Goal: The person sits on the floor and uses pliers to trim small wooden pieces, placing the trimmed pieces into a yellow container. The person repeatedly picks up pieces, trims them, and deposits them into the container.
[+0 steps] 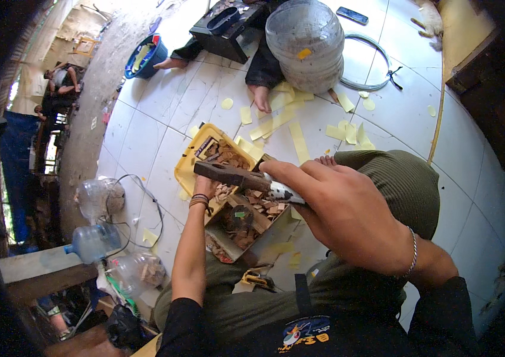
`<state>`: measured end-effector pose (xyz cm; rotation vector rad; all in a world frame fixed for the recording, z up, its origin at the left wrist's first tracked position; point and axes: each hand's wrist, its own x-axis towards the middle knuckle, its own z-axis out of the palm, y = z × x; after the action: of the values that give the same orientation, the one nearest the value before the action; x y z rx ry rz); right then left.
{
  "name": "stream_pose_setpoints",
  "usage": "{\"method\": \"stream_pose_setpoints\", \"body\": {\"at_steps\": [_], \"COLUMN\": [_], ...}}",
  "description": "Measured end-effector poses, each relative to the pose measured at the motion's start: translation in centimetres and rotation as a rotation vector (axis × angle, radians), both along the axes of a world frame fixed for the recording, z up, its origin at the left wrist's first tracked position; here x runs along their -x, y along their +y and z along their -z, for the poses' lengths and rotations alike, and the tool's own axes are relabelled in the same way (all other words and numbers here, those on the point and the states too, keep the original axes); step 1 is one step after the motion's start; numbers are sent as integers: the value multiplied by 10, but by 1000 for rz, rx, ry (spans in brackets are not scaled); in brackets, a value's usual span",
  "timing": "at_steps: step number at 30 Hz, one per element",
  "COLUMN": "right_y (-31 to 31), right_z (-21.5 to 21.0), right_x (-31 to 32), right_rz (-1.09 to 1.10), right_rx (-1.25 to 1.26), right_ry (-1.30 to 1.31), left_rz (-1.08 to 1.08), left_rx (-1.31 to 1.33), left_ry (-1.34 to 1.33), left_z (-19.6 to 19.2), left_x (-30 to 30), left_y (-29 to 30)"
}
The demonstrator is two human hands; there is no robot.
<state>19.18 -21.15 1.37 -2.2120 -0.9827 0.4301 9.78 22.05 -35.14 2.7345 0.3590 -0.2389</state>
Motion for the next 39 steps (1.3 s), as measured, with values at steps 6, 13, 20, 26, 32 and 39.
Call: {"method": "stream_pose_setpoints", "body": {"at_steps": [6, 13, 20, 26, 32, 39], "right_y": [2, 9, 15, 17, 23, 30], "right_z": [10, 17, 17, 16, 17, 16], "right_x": [4, 9, 11, 13, 20, 27], "right_rz": [-19, -57, -30, 24, -37, -75], "right_rx": [-71, -136, -195, -251, -233, -257], "right_ry": [-44, -96, -145, -265, -393, -383], "left_rz": [-117, -419, -523, -618, -527, -431], "left_rx": [101, 968, 1363, 1525, 1487, 1410], "left_ry": [216, -165, -508, -690, -873, -928], "left_z": [-86, -245, -362, -378, -378, -378], "left_x": [-6, -9, 22, 56, 63, 68], "left_y": [26, -2, -125, -192, -213, -222]}}
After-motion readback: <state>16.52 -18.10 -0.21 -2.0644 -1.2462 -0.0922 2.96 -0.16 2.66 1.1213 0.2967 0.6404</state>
